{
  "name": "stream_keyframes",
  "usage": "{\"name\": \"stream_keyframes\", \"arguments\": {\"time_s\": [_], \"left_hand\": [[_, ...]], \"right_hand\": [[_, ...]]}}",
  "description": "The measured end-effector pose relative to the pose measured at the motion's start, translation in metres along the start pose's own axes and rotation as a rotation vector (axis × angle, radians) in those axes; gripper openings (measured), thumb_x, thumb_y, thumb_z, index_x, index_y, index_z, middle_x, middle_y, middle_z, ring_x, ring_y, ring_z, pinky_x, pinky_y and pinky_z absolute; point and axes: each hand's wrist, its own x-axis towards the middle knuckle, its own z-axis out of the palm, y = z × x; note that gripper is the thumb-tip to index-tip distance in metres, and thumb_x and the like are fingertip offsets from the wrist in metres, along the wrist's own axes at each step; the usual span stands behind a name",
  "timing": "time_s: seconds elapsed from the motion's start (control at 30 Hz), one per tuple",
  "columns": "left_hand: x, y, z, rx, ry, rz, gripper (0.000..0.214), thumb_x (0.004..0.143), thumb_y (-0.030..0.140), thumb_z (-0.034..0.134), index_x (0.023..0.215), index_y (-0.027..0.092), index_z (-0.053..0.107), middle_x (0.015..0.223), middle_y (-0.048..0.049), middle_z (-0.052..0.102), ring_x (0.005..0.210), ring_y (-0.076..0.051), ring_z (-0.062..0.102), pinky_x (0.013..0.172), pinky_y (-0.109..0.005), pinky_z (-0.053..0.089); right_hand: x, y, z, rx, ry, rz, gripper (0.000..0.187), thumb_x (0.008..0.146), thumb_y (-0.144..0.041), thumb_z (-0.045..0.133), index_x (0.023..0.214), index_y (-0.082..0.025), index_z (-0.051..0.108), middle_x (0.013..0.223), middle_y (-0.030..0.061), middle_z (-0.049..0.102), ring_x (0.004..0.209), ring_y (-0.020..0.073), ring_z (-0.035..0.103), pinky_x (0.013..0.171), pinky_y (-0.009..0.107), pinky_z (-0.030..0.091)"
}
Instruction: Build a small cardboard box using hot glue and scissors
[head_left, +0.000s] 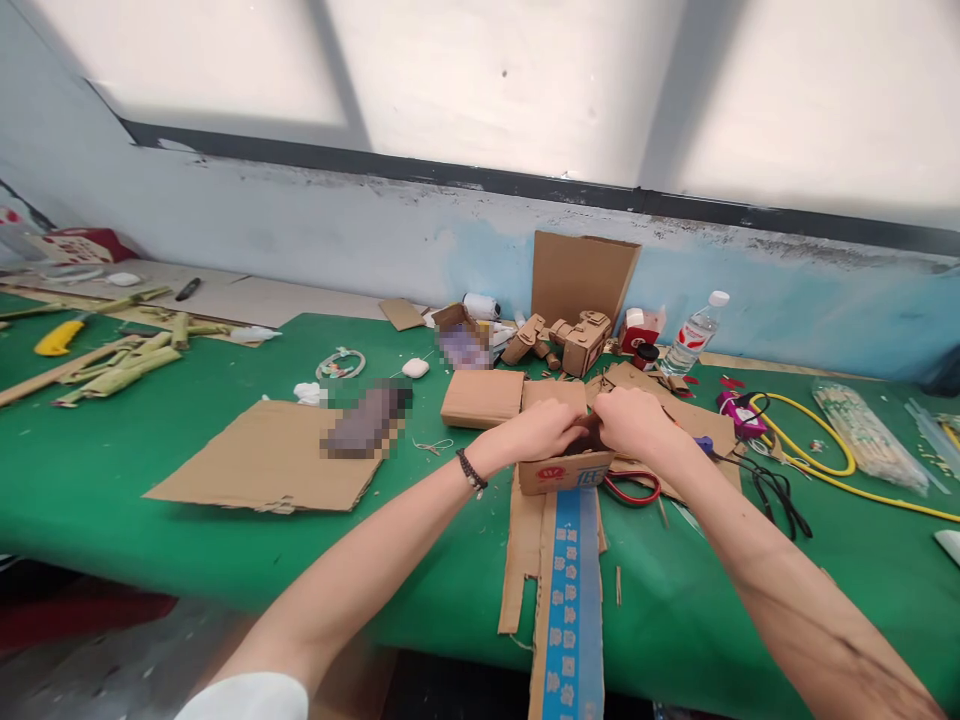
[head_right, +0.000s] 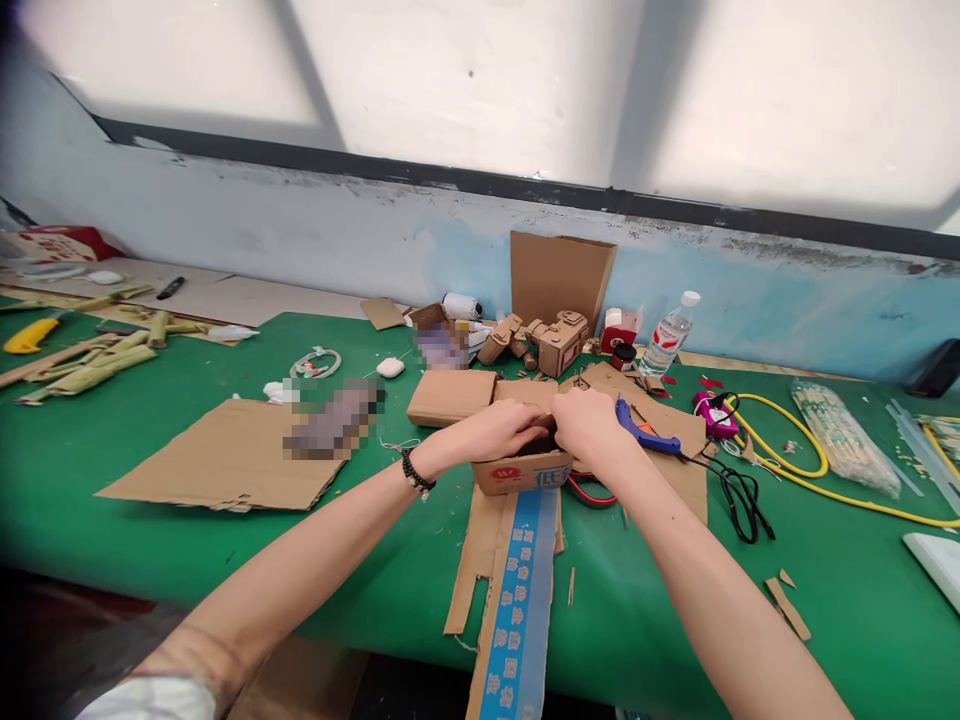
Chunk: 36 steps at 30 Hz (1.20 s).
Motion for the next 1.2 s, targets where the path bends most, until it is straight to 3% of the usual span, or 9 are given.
{"name": "stream_keyframes", "arguments": {"time_s": [0.1, 0.17, 0.23, 0.3, 0.4, 0.53, 0.67, 0.8, 1.2], "left_hand": [[-0.003, -0.005, -0.003, -0.035, 0.002, -0.020, 0.037, 0.116, 0.032, 0.050, 0.121, 0.018, 0.083, 0.114, -0.0162, 0.089, 0.096, -0.030, 0.081, 0.084, -0.035, 0.056], [-0.009, -0.011, -0.008, -0.128, 0.029, -0.047, 0.037, 0.115, 0.036, 0.051, 0.117, 0.017, 0.083, 0.109, -0.0142, 0.089, 0.090, -0.028, 0.079, 0.080, -0.034, 0.054], [-0.017, -0.019, -0.014, -0.312, 0.080, -0.076, 0.044, 0.116, 0.046, 0.052, 0.105, 0.016, 0.082, 0.099, -0.0117, 0.087, 0.084, -0.025, 0.075, 0.077, -0.033, 0.054], [-0.023, -0.025, -0.016, -0.551, 0.146, -0.028, 0.051, 0.115, 0.058, 0.055, 0.113, 0.015, 0.082, 0.110, -0.0110, 0.087, 0.094, -0.026, 0.076, 0.084, -0.033, 0.056], [-0.027, -0.026, -0.011, -0.851, 0.253, -0.012, 0.068, 0.105, 0.075, 0.066, 0.129, 0.012, 0.079, 0.126, -0.0144, 0.085, 0.107, -0.029, 0.077, 0.087, -0.034, 0.059], [-0.021, -0.016, 0.008, -0.993, 0.263, -0.068, 0.080, 0.097, 0.085, 0.071, 0.128, 0.012, 0.078, 0.116, -0.0140, 0.085, 0.098, -0.028, 0.077, 0.077, -0.032, 0.058], [-0.011, -0.004, 0.031, -0.966, 0.325, -0.045, 0.070, 0.101, 0.081, 0.067, 0.114, 0.012, 0.078, 0.104, -0.0108, 0.082, 0.091, -0.024, 0.072, 0.075, -0.030, 0.056], [-0.009, 0.002, 0.045, -0.870, 0.396, -0.055, 0.059, 0.107, 0.071, 0.061, 0.105, 0.014, 0.076, 0.097, -0.0093, 0.079, 0.087, -0.023, 0.067, 0.072, -0.030, 0.053], [-0.020, 0.012, 0.050, -0.813, 0.455, -0.046, 0.041, 0.111, 0.051, 0.058, 0.098, 0.016, 0.072, 0.085, -0.0046, 0.075, 0.075, -0.016, 0.055, 0.067, -0.028, 0.042]], "right_hand": [[0.000, 0.023, 0.004, 0.133, -0.003, -0.055, 0.024, 0.105, -0.025, 0.069, 0.117, -0.018, 0.089, 0.117, 0.0210, 0.089, 0.120, 0.0366, 0.086, 0.100, 0.040, 0.064], [-0.005, 0.048, 0.018, 0.328, 0.008, -0.113, 0.037, 0.116, -0.045, 0.055, 0.132, -0.029, 0.084, 0.119, 0.0102, 0.090, 0.106, 0.0257, 0.089, 0.093, 0.033, 0.067], [-0.014, 0.073, 0.042, 0.974, 0.164, -0.054, 0.054, 0.116, -0.060, 0.049, 0.142, -0.023, 0.078, 0.123, 0.0160, 0.089, 0.100, 0.0276, 0.090, 0.086, 0.038, 0.070], [-0.024, 0.089, 0.073, 1.298, 0.306, -0.013, 0.060, 0.106, -0.067, 0.068, 0.146, -0.023, 0.074, 0.126, 0.0169, 0.088, 0.105, 0.0291, 0.089, 0.086, 0.041, 0.073], [-0.032, 0.089, 0.112, 1.520, 0.129, -0.107, 0.075, 0.093, -0.063, 0.087, 0.157, -0.028, 0.068, 0.140, 0.0168, 0.085, 0.117, 0.0326, 0.088, 0.095, 0.049, 0.075], [-0.020, 0.061, 0.134, 1.581, 0.321, 0.004, 0.060, 0.087, -0.059, 0.089, 0.139, -0.033, 0.078, 0.141, 0.0139, 0.085, 0.121, 0.0396, 0.085, 0.090, 0.048, 0.074], [-0.001, 0.037, 0.144, 1.631, 0.458, 0.088, 0.045, 0.090, -0.056, 0.073, 0.127, -0.030, 0.078, 0.134, 0.0139, 0.087, 0.129, 0.0420, 0.081, 0.107, 0.049, 0.068], [0.001, 0.031, 0.154, 1.683, 0.490, 0.174, 0.051, 0.096, -0.058, 0.057, 0.136, -0.033, 0.074, 0.138, 0.0140, 0.085, 0.135, 0.0431, 0.078, 0.113, 0.054, 0.065], [0.000, 0.026, 0.167, 1.932, 0.596, 0.126, 0.028, 0.085, -0.040, 0.081, 0.112, -0.034, 0.077, 0.113, 0.0037, 0.088, 0.112, 0.0317, 0.082, 0.104, 0.043, 0.066]]}}
